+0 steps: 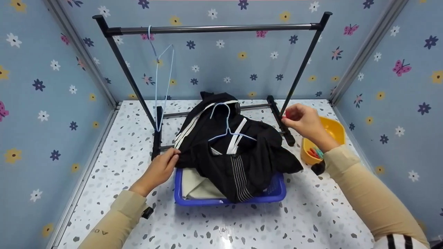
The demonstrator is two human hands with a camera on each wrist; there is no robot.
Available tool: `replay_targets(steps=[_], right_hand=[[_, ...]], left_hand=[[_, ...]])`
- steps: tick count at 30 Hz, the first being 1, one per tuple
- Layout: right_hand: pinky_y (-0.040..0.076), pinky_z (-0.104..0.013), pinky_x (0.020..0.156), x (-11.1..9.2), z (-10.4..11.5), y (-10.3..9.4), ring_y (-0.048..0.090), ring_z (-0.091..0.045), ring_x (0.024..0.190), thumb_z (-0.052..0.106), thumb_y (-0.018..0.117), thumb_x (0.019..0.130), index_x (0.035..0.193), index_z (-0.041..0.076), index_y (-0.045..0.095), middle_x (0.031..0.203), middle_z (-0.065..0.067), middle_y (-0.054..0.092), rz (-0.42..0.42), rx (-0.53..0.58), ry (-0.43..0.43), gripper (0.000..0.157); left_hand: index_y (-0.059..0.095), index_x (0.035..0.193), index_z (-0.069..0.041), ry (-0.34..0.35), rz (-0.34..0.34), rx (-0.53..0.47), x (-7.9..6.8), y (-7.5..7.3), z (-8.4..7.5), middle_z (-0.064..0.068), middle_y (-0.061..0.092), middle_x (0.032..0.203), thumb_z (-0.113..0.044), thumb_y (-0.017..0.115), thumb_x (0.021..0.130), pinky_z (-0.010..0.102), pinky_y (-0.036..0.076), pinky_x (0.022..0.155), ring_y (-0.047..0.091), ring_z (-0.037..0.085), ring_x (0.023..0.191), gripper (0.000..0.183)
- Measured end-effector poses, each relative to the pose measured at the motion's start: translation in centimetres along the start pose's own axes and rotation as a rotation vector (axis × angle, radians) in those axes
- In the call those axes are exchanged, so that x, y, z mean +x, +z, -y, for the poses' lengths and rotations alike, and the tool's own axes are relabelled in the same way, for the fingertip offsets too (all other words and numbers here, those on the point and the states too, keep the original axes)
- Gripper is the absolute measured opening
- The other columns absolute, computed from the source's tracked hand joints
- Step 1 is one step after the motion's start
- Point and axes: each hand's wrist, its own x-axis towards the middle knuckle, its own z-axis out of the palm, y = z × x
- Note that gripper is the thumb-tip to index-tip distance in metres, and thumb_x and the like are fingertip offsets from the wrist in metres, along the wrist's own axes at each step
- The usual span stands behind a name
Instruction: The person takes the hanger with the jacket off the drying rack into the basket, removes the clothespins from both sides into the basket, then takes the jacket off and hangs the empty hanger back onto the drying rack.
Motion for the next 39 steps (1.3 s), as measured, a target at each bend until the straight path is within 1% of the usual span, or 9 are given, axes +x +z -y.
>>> replay_targets(steps=[6,14,20,25,29,32,34,36,39], right_hand=[[0.056,-0.006,0.073,-0.6,-2.4,-1.5,0.064,0.007,0.076,0.008,0.083,0.1,0.116,-0.01,0.072,0.106,-0.028,0.077,-0.01,-0.03,0.073,0.026],[0.059,-0.008,0.075,-1.0,-5.7,-3.3,0.068,0.001,0.081,0.018,0.08,0.105,0.128,-0.008,0.068,0.112,-0.019,0.074,0.0,-0.04,0.228,0.036],[0.056,-0.005,0.08,-1.5,-8.2,-4.5,0.068,-0.005,0.089,0.027,0.075,0.11,0.137,-0.005,0.063,0.123,-0.021,0.07,0.012,-0.056,0.313,0.043],[0.055,-0.004,0.078,-2.0,-10.4,-5.1,0.07,-0.009,0.09,0.029,0.074,0.111,0.14,-0.006,0.063,0.126,-0.024,0.071,0.004,-0.085,0.359,0.046],[0.052,-0.002,0.076,-2.4,-12.2,-5.4,0.072,-0.017,0.095,0.029,0.071,0.113,0.146,-0.008,0.063,0.13,-0.027,0.071,0.015,-0.111,0.4,0.051],[0.052,-0.002,0.076,-2.7,-13.4,-5.6,0.074,-0.025,0.103,0.029,0.07,0.114,0.153,-0.009,0.059,0.134,-0.03,0.07,0.036,-0.124,0.437,0.056],[0.059,-0.009,0.085,-2.9,-14.1,-5.7,0.073,-0.03,0.108,0.029,0.069,0.114,0.156,-0.009,0.057,0.138,-0.03,0.069,0.051,-0.138,0.466,0.058],[0.065,-0.022,0.099,-3.1,-14.8,-5.7,0.073,-0.034,0.114,0.028,0.069,0.114,0.159,-0.008,0.054,0.143,-0.031,0.067,0.068,-0.146,0.505,0.06],[0.061,-0.048,0.117,-3.5,-15.7,-5.7,0.07,-0.038,0.12,0.027,0.068,0.114,0.161,-0.007,0.051,0.148,-0.031,0.062,0.098,-0.157,0.561,0.06]], left_hand=[[0.07,0.121,-0.003,0.002,0.006,0.008,0.0,-0.1,0.0,0.008,0.074,0.09,-0.007,0.057,0.115,0.049,0.057,0.087,0.068,0.024,0.087,0.015],[0.07,0.119,-0.002,0.016,-0.009,0.01,-0.1,0.1,0.0,0.011,0.077,0.097,-0.005,0.058,0.115,0.052,0.058,0.089,0.071,0.026,0.091,0.013],[0.07,0.119,-0.001,0.016,-0.01,0.006,-0.1,0.1,0.0,0.012,0.077,0.098,-0.005,0.058,0.114,0.053,0.058,0.089,0.07,0.028,0.092,0.013],[0.07,0.119,-0.001,0.02,-0.014,0.007,-0.1,0.1,0.1,0.011,0.076,0.096,-0.004,0.058,0.114,0.053,0.058,0.089,0.07,0.027,0.091,0.013],[0.07,0.12,-0.001,0.02,-0.013,0.01,-0.1,0.1,0.2,0.011,0.076,0.094,-0.004,0.058,0.114,0.053,0.058,0.089,0.069,0.027,0.09,0.013],[0.07,0.121,-0.002,0.008,-0.005,0.01,-0.1,0.1,0.2,0.011,0.077,0.097,-0.005,0.058,0.114,0.052,0.058,0.09,0.069,0.026,0.092,0.014],[0.07,0.121,-0.003,0.001,-0.001,0.004,-0.2,0.1,0.2,0.012,0.078,0.1,-0.006,0.058,0.115,0.053,0.058,0.091,0.07,0.027,0.093,0.014],[0.07,0.121,-0.003,-0.005,0.002,0.0,-0.2,0.1,0.2,0.013,0.079,0.104,-0.006,0.057,0.115,0.053,0.058,0.092,0.071,0.027,0.095,0.015],[0.07,0.121,-0.003,-0.009,0.004,-0.007,-0.1,0.1,0.2,0.013,0.08,0.105,-0.006,0.058,0.115,0.054,0.058,0.093,0.072,0.028,0.096,0.014]])
